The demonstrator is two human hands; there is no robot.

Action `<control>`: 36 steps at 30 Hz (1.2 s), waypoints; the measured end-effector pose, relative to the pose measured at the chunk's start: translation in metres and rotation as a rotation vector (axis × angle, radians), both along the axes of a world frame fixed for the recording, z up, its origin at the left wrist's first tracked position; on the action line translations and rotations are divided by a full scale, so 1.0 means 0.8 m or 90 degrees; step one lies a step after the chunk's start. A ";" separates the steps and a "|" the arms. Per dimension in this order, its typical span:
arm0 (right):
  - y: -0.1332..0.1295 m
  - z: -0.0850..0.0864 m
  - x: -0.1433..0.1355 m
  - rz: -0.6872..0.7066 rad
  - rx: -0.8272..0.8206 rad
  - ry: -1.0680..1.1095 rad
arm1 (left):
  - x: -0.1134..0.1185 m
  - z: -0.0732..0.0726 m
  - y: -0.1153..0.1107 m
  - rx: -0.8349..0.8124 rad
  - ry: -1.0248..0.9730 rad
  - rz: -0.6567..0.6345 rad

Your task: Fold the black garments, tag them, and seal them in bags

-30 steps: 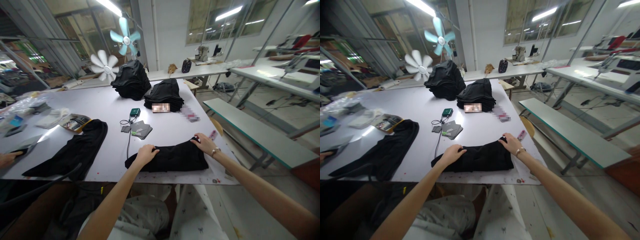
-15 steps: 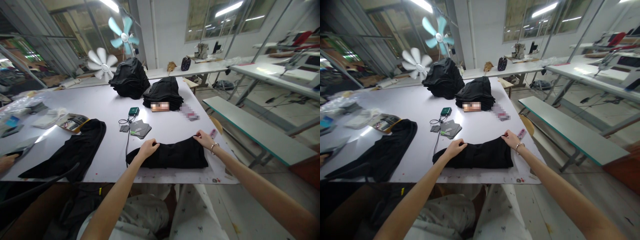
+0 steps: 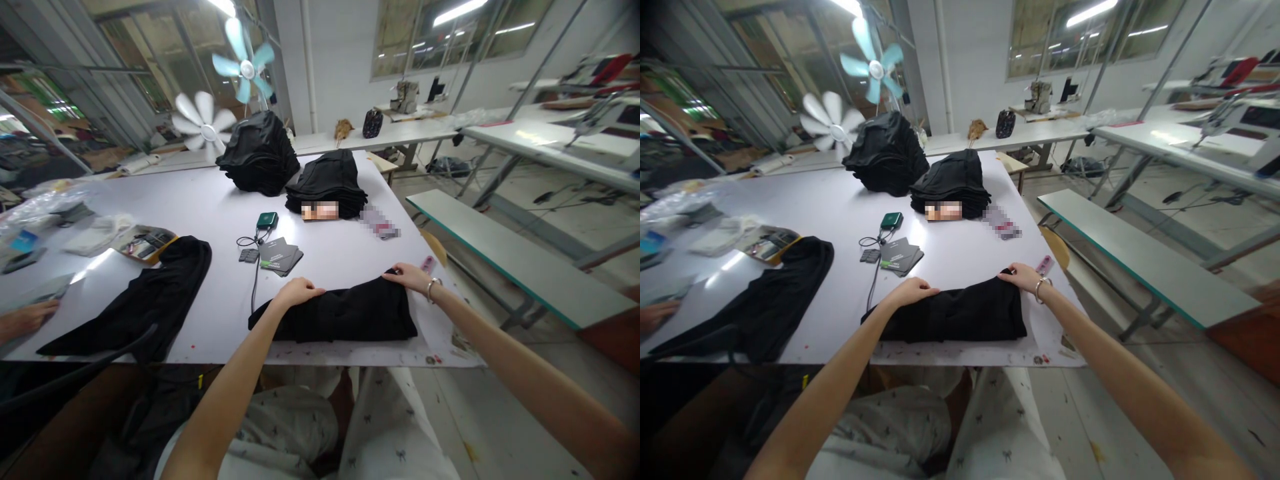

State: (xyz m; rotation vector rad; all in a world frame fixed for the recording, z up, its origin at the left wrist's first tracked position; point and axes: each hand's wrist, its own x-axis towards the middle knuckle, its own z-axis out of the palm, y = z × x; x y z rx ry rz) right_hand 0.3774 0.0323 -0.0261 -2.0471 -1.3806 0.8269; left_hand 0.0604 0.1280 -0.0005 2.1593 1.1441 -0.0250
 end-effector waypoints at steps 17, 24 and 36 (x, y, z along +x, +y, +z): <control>-0.036 0.004 -0.009 0.019 0.145 0.173 | -0.019 -0.018 -0.002 -0.022 -0.124 0.055; -0.048 -0.002 -0.008 0.024 0.104 0.092 | -0.019 -0.015 -0.010 -0.028 -0.185 0.073; -0.048 -0.002 0.000 0.042 0.086 -0.084 | -0.027 -0.024 -0.009 -0.065 -0.197 0.067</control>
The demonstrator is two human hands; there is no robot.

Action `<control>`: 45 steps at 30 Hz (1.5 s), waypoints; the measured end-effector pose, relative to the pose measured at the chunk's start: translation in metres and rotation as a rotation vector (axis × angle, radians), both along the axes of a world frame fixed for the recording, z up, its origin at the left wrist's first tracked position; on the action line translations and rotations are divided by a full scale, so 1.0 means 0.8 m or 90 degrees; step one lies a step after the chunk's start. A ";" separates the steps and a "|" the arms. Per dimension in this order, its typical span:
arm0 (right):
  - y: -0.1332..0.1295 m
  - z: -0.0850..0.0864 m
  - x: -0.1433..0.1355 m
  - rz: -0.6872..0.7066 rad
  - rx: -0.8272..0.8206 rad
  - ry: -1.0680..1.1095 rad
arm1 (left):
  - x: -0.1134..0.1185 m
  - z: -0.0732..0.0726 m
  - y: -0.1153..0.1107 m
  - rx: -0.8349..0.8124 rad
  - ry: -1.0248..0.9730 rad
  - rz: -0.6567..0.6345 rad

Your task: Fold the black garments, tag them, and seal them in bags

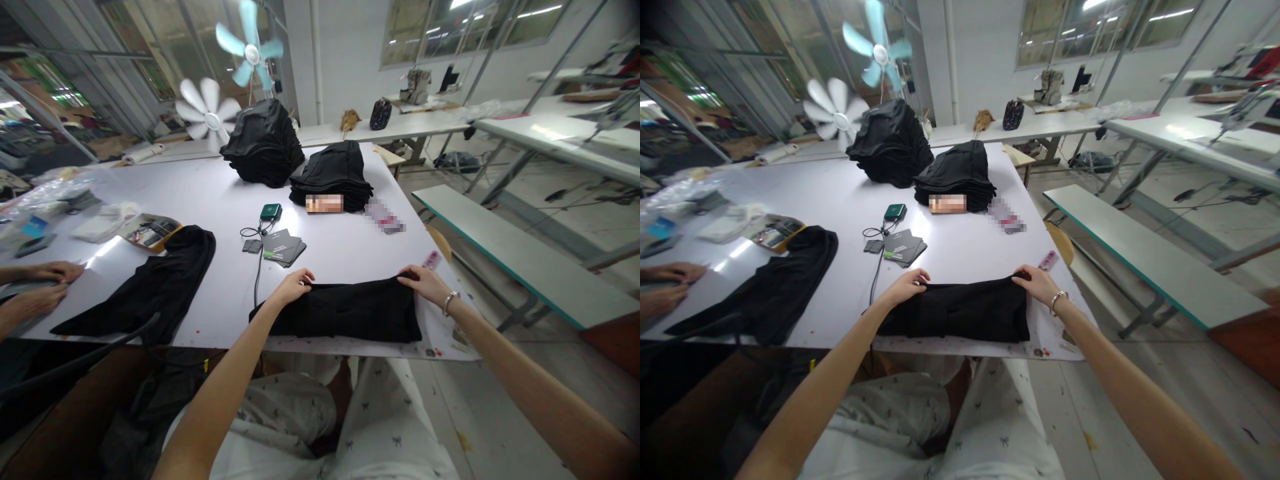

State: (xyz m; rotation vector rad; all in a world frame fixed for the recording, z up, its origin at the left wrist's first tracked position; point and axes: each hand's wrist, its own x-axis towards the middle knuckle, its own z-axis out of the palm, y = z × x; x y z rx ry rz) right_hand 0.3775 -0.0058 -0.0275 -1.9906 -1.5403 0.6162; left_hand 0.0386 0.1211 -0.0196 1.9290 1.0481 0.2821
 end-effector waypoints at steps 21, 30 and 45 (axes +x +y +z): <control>0.012 -0.003 -0.001 0.017 -0.030 -0.049 | 0.000 0.027 -0.014 -0.002 0.111 -0.139; 0.010 0.003 -0.010 0.015 -0.002 -0.086 | 0.002 0.034 -0.018 -0.012 0.155 -0.173; -0.005 0.031 -0.080 -0.039 0.099 -0.351 | 0.035 0.036 -0.083 0.374 0.226 -0.007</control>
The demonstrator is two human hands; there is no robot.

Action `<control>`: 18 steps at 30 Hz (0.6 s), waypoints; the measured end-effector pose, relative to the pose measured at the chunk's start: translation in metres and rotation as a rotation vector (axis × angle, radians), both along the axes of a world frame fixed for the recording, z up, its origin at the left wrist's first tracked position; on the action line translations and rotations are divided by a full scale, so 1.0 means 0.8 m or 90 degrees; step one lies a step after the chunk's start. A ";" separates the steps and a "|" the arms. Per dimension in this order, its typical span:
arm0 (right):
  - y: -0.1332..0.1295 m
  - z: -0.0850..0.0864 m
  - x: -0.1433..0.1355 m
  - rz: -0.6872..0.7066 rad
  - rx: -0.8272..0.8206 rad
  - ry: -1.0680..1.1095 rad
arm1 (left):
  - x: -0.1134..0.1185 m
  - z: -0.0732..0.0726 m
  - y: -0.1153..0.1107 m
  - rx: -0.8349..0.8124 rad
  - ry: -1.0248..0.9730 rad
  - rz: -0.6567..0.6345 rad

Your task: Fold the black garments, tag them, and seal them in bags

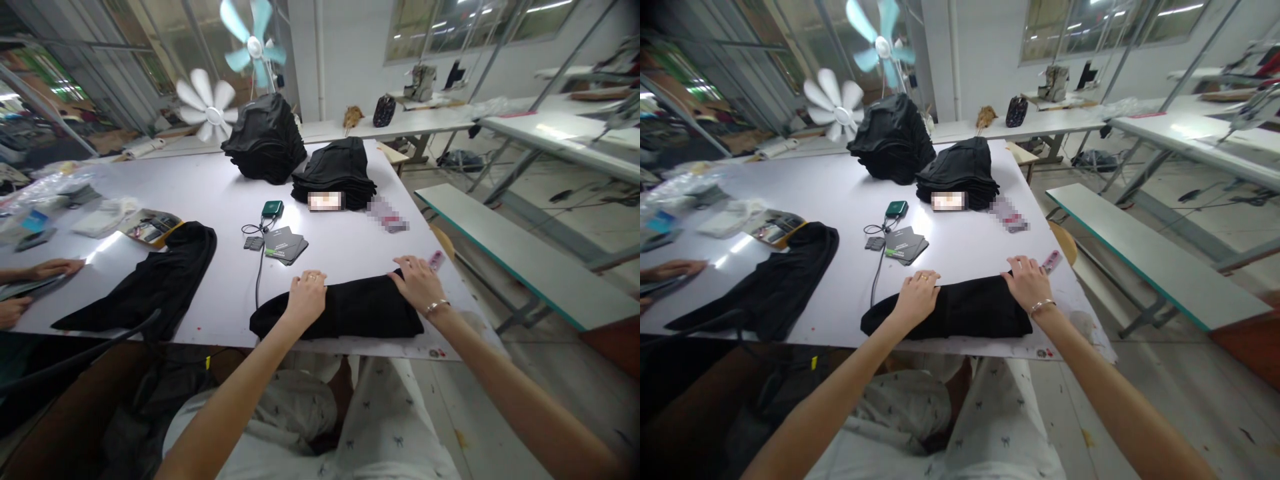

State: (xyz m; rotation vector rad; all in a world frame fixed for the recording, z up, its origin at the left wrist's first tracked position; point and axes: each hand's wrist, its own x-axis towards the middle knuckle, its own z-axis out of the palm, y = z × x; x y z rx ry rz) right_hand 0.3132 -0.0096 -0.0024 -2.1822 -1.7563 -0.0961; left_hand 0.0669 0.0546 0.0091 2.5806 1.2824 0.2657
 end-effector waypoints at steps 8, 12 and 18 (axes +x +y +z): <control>-0.031 -0.040 -0.084 0.266 -0.057 -0.063 | 0.004 -0.038 -0.044 0.001 0.025 -0.132; -0.030 -0.070 -0.020 0.110 -0.074 -0.084 | -0.003 -0.040 -0.032 -0.046 0.016 -0.135; -0.010 -0.053 0.016 0.087 -0.090 -0.025 | 0.007 -0.012 0.013 -0.185 -0.002 -0.052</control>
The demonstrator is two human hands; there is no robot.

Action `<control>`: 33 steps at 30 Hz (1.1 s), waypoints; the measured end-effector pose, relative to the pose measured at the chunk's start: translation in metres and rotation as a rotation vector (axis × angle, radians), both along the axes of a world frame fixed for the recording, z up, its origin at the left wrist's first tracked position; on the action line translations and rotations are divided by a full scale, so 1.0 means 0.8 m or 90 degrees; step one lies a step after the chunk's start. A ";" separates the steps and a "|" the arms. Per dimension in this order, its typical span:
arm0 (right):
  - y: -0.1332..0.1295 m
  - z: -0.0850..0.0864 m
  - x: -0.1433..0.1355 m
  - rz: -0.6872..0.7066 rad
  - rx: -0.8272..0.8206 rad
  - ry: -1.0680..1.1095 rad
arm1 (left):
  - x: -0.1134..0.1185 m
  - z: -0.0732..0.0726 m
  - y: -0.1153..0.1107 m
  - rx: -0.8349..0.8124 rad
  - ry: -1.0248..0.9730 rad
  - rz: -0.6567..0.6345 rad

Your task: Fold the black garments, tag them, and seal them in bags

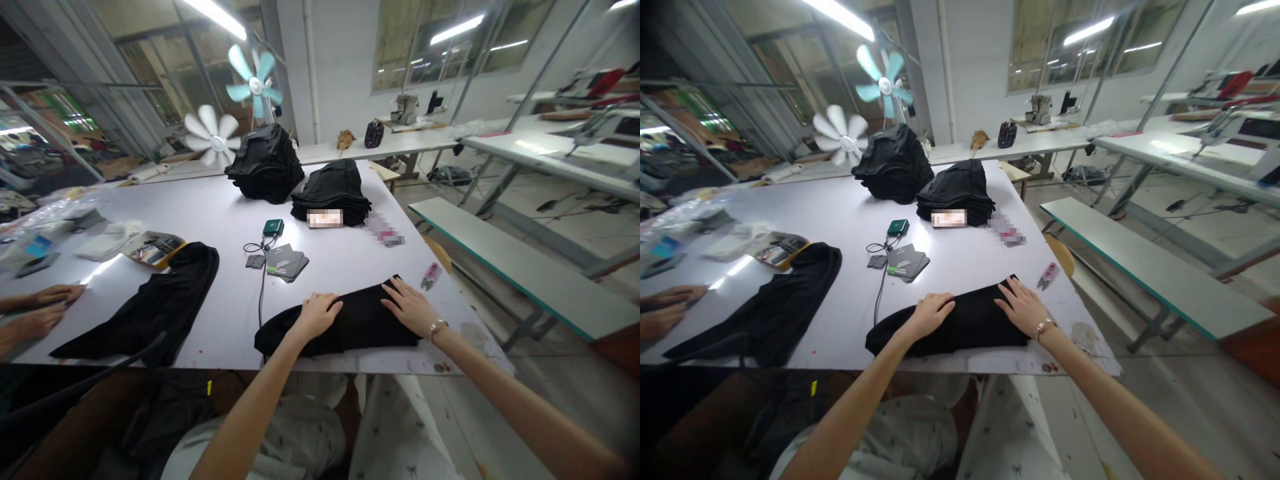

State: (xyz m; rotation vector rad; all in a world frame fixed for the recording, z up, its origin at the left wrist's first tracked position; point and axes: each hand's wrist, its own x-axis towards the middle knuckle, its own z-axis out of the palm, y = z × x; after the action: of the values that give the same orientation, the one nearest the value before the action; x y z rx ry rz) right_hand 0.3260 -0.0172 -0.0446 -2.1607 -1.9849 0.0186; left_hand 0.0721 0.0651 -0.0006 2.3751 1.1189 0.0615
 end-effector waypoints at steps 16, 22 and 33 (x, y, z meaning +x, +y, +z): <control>0.075 0.022 0.006 -0.236 -0.097 0.036 | -0.025 -0.004 0.042 -0.023 0.037 0.073; 0.059 0.050 -0.017 -0.172 -0.030 -0.035 | -0.007 0.003 -0.006 0.179 0.017 0.119; 0.008 -0.020 -0.061 0.216 0.055 -0.007 | -0.002 -0.021 -0.046 -0.059 -0.081 0.031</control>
State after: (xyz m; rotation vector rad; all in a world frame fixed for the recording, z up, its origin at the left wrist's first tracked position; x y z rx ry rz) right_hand 0.2774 -0.0105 -0.0604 -1.7542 -2.2888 -0.0278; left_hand 0.0704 0.0286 -0.0173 2.2305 1.0946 0.1713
